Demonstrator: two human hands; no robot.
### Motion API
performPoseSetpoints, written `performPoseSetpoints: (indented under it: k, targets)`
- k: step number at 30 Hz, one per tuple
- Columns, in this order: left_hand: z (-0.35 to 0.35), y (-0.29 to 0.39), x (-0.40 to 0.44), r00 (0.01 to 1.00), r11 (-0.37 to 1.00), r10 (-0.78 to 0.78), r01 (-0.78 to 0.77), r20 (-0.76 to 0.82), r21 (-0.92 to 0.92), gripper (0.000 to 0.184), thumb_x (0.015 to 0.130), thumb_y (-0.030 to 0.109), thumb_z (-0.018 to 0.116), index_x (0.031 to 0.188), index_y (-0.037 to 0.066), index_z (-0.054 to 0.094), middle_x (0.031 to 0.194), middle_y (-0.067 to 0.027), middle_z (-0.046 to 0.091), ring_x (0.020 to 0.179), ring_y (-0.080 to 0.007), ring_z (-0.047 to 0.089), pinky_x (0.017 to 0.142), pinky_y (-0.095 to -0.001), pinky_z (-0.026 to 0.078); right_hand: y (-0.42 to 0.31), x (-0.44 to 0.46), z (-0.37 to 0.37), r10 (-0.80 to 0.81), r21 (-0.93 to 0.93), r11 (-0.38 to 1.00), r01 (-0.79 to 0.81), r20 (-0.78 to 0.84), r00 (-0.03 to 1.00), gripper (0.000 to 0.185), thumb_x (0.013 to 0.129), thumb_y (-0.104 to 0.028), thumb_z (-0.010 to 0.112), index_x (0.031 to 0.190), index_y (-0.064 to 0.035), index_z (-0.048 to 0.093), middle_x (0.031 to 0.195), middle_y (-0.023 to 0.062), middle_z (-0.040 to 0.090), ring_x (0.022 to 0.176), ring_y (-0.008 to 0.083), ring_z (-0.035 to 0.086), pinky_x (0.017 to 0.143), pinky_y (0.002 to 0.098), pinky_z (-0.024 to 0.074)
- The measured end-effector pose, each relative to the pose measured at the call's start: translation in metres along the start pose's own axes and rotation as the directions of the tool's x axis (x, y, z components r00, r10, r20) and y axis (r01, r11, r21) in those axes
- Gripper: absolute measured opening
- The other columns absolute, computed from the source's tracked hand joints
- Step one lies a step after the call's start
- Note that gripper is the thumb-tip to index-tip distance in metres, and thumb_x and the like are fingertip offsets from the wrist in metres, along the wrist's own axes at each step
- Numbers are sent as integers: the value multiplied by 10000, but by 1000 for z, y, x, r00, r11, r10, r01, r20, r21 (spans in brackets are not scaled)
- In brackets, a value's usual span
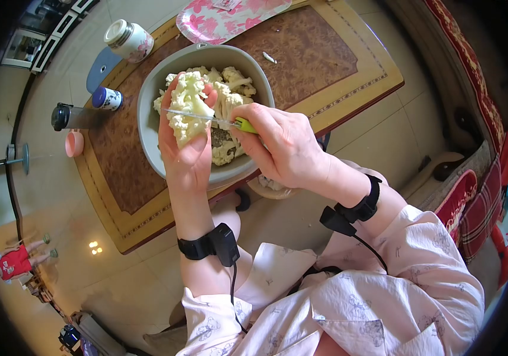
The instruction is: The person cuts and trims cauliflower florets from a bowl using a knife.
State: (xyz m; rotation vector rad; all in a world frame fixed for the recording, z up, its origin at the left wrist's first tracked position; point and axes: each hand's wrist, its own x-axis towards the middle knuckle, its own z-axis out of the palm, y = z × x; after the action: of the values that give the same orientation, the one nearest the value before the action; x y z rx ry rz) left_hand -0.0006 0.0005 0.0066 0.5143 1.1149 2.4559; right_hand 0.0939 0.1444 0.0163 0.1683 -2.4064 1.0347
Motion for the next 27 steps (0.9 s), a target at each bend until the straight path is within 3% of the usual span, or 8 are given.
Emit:
performPoseSetpoints:
  k: [7,9,13,15,17,23,25,27]
  targets:
    - [1,1,-6,999,1000,-29,29,-27,-10,840,731,68,677,1491,-12,327,1353,-190,530,1313,-304,505,1184,-447,306,2,1,3,14,-35,999,-13,24,1000,193,908,-145,634,975,-46,483,821,136,600,717,335,636,578,423,513]
    - [2,-1,-4,998,999,-48,47,-44,-24,859,718,75,686,1492,-16,324,1347,-196,534,1303,-306,514,1174,-434,318,2,0,5,27,-14,1000,-27,32,999,196,913,-81,626,1078,-33,530,800,141,604,674,337,631,555,407,503]
    - [6,-1,-1,997,997,-44,48,-60,58,848,732,92,682,1493,-14,325,1346,-203,539,1286,-309,525,1158,-425,342,5,-1,6,114,-38,993,-111,112,987,241,900,-73,641,1104,-38,519,834,141,603,692,341,631,563,408,509]
    - [8,-3,-3,997,997,-43,47,-57,62,833,746,105,677,1493,-12,327,1349,-204,540,1283,-310,527,1153,-425,351,4,-2,10,89,-39,995,-86,67,994,255,891,-66,644,1112,-40,519,854,139,606,707,336,635,571,405,515]
    - [8,-8,-3,989,989,-96,82,-112,-125,775,777,139,657,1476,-11,357,1347,-194,548,1279,-303,529,1148,-428,358,7,1,12,65,-41,997,-64,20,998,270,882,-59,647,1119,-42,518,875,137,610,723,330,639,579,402,521]
    - [12,-8,-4,977,984,-152,136,-152,-113,709,804,146,643,1454,-4,402,1341,-173,558,1271,-264,537,1029,-320,455,12,4,12,84,-89,993,-83,16,996,318,851,-41,661,1136,-47,519,902,120,609,758,311,650,599,391,534]
    - [13,-10,-5,981,990,-135,127,-139,-69,706,808,137,639,1458,0,400,1337,-174,561,1270,-259,539,1001,-296,465,12,4,11,40,-106,993,-42,-27,999,196,837,-53,619,966,-31,473,828,113,569,731,293,638,549,383,526]
    - [14,-10,-3,981,994,-112,112,-158,-14,695,808,118,629,1456,6,403,1316,-173,572,1259,-253,546,997,-294,458,13,3,12,64,-111,992,-65,-10,998,195,838,-50,614,970,-28,473,823,115,569,719,298,637,550,384,527]
